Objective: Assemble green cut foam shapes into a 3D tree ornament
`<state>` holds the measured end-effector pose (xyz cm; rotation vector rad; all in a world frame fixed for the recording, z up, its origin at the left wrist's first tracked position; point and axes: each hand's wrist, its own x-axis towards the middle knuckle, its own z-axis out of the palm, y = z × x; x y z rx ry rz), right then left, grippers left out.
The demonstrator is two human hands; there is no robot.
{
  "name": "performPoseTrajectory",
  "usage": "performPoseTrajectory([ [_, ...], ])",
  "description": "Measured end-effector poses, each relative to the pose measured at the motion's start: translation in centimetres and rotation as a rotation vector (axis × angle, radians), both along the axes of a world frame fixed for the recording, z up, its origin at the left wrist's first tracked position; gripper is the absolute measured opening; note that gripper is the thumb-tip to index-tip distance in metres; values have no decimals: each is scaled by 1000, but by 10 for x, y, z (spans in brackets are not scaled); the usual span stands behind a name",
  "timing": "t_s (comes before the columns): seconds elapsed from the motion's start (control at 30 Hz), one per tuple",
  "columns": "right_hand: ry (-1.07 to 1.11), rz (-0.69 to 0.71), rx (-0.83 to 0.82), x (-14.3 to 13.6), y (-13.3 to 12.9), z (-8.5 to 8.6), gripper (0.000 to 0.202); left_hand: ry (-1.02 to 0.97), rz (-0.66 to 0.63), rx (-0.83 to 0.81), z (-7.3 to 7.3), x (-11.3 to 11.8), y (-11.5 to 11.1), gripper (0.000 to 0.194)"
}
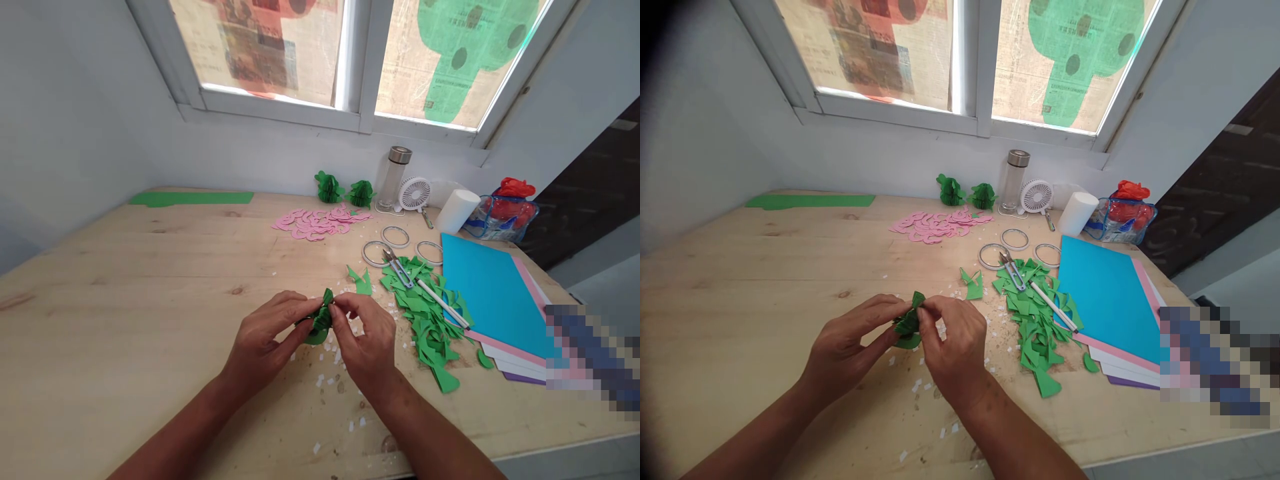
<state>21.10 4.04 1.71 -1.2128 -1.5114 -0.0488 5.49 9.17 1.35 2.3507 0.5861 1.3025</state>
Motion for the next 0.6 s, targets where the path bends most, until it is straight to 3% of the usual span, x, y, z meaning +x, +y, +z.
performPoseTrajectory([
  [0.6,45,49,-17,1,0,-1,6,13,12,41,-1,0,0,31],
])
